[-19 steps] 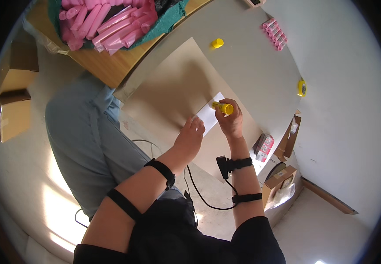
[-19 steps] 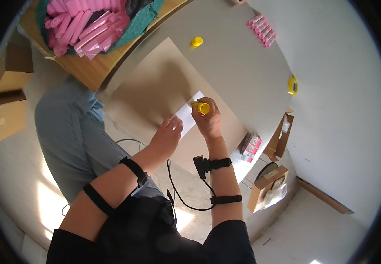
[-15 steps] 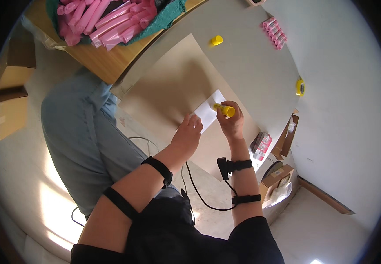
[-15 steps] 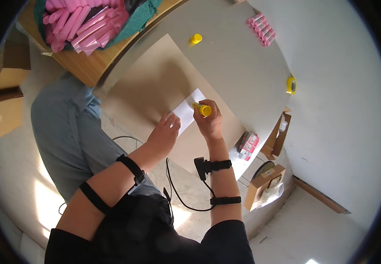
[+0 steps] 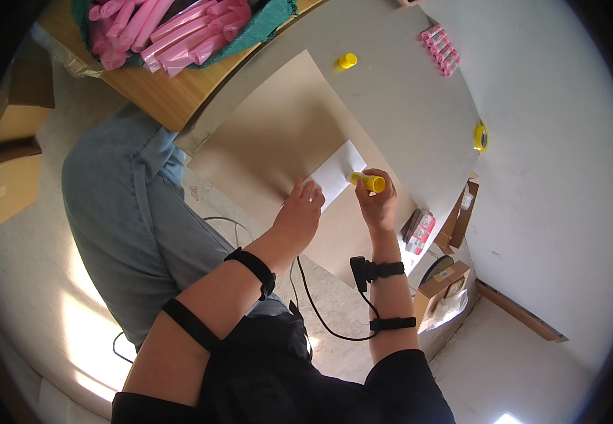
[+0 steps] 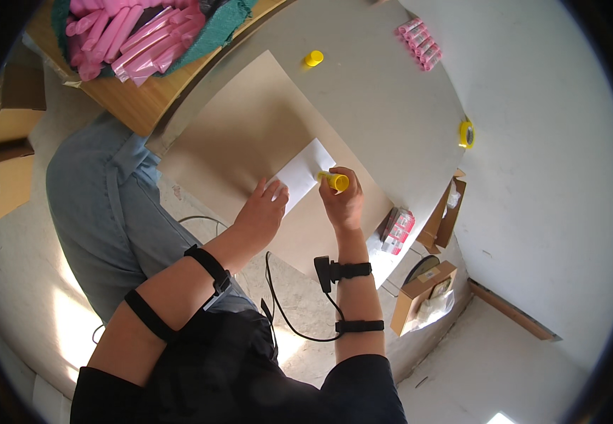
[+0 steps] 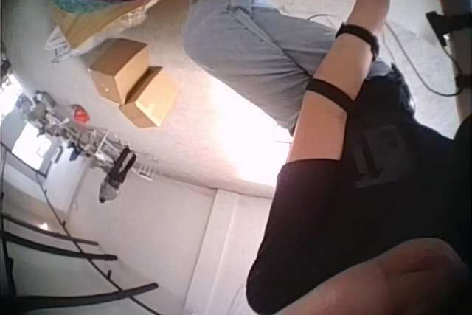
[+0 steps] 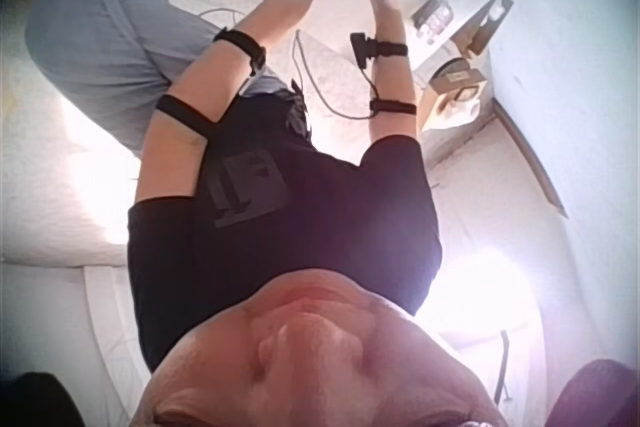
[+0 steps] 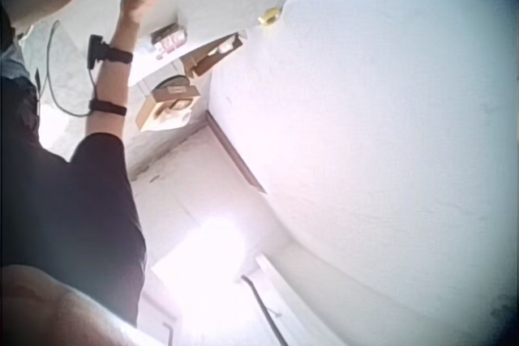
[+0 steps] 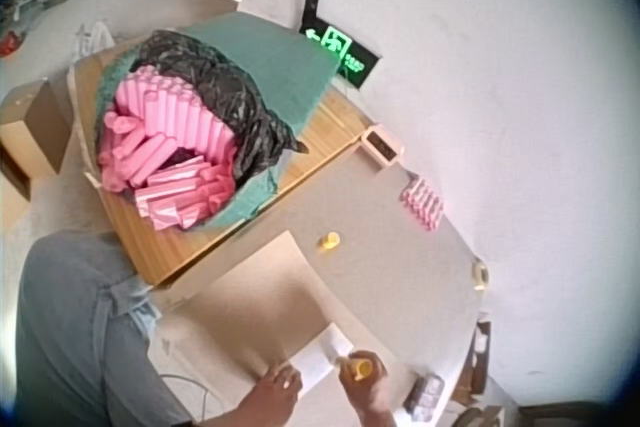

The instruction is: The person is applying glue to a small piece of white paper.

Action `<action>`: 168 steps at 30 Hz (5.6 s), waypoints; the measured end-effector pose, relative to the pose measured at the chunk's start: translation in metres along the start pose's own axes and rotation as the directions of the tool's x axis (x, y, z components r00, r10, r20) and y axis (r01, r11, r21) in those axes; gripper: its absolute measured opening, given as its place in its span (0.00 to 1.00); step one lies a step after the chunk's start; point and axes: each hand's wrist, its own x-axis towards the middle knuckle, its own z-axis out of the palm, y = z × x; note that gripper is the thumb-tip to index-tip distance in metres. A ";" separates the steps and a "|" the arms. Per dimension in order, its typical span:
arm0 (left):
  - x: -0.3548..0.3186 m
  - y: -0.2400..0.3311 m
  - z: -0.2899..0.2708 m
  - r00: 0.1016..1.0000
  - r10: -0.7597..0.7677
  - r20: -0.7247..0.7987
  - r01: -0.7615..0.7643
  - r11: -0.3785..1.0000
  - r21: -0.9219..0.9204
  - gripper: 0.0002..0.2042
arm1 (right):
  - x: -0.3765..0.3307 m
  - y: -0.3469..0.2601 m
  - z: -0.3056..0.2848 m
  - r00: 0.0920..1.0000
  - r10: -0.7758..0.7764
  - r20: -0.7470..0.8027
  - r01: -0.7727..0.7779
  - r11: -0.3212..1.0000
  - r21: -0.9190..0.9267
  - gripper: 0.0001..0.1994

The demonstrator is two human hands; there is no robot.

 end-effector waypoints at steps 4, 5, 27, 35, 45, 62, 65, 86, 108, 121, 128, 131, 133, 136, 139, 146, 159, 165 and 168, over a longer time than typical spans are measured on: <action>0.003 0.002 0.001 0.998 0.011 0.063 -0.013 0.999 0.040 0.17 | 0.006 -0.001 0.002 1.000 0.017 -0.009 -0.018 0.998 -0.066 0.11; 0.004 0.001 0.002 0.998 0.012 0.063 -0.014 0.999 0.042 0.17 | 0.008 -0.004 0.002 1.000 0.026 -0.003 -0.026 0.998 -0.055 0.10; 0.015 0.007 0.043 0.931 -0.207 -0.300 -0.011 0.807 -0.591 0.10 | -0.039 0.041 -0.011 0.666 0.717 0.207 -0.212 -0.085 0.974 0.11; 0.036 0.008 0.058 0.955 -0.284 -0.087 0.126 0.651 -0.748 0.12 | -0.048 0.015 -0.010 0.568 0.783 0.254 -0.100 -0.240 0.965 0.18; 0.030 0.013 0.020 0.998 -0.055 -0.021 0.050 0.977 -0.208 0.13 | -0.067 0.021 -0.018 0.548 0.775 0.314 0.040 -0.400 0.916 0.15; 0.042 0.044 -0.035 0.974 -0.216 0.065 0.127 0.286 -0.950 0.29 | -0.068 0.094 0.056 0.810 0.469 0.351 -0.010 -0.588 0.809 0.19; 0.028 0.052 -0.080 0.974 -0.196 0.111 0.156 0.230 -0.961 0.25 | -0.067 0.095 0.078 0.846 0.412 0.338 -0.031 -0.595 0.803 0.18; 0.026 0.053 -0.061 0.958 -0.286 -0.027 -0.074 -0.155 -0.985 0.13 | -0.096 0.072 0.065 0.961 0.181 0.208 -0.109 -0.444 0.889 0.11; 0.011 0.039 -0.113 0.983 -0.174 -0.055 -0.030 0.140 -0.990 0.13 | -0.109 -0.058 0.004 0.892 0.146 0.427 -0.176 -0.758 0.629 0.18; 0.007 0.010 -0.032 0.982 -0.110 -0.151 -0.005 0.794 -0.608 0.14 | -0.114 -0.002 -0.020 0.887 0.274 0.373 -0.206 -0.487 0.848 0.13; 0.001 -0.005 -0.012 0.994 -0.058 -0.096 0.035 0.974 -0.223 0.12 | -0.104 0.004 -0.022 0.833 0.444 0.329 -0.332 -0.073 0.940 0.12; 0.004 -0.006 -0.010 0.991 -0.054 -0.125 0.028 0.980 -0.199 0.12 | -0.098 0.001 -0.018 0.830 0.452 0.327 -0.386 0.041 0.922 0.15; 0.004 -0.005 -0.012 0.991 -0.019 -0.133 -0.005 0.985 -0.172 0.13 | -0.094 0.002 -0.013 0.817 0.475 0.327 -0.420 0.104 0.901 0.16; 0.006 -0.006 -0.010 0.990 -0.006 -0.140 -0.020 0.982 -0.186 0.14 | -0.089 0.006 -0.006 0.807 0.490 0.329 -0.452 0.156 0.878 0.19; 0.008 -0.005 -0.010 0.990 -0.011 -0.138 -0.017 0.979 -0.203 0.14 | -0.084 0.007 -0.001 0.796 0.516 0.316 -0.471 0.200 0.859 0.19; 0.010 -0.006 -0.005 0.991 -0.008 -0.130 -0.007 0.994 -0.111 0.14 | -0.070 0.011 0.008 0.816 0.490 0.307 -0.491 0.309 0.814 0.19; 0.018 0.000 -0.010 0.999 -0.033 0.015 0.033 0.999 0.010 0.13 | -0.067 0.029 0.022 0.981 0.196 -0.004 -0.185 0.934 0.305 0.19; 0.018 -0.001 -0.003 0.998 -0.038 0.040 0.036 0.997 0.062 0.12 | -0.066 0.030 0.024 0.992 0.087 -0.092 -0.069 0.981 0.181 0.17; 0.017 -0.001 -0.005 0.999 -0.038 0.020 0.038 0.999 0.011 0.12 | -0.063 0.028 0.020 0.981 -0.149 -0.124 0.135 0.985 -0.111 0.19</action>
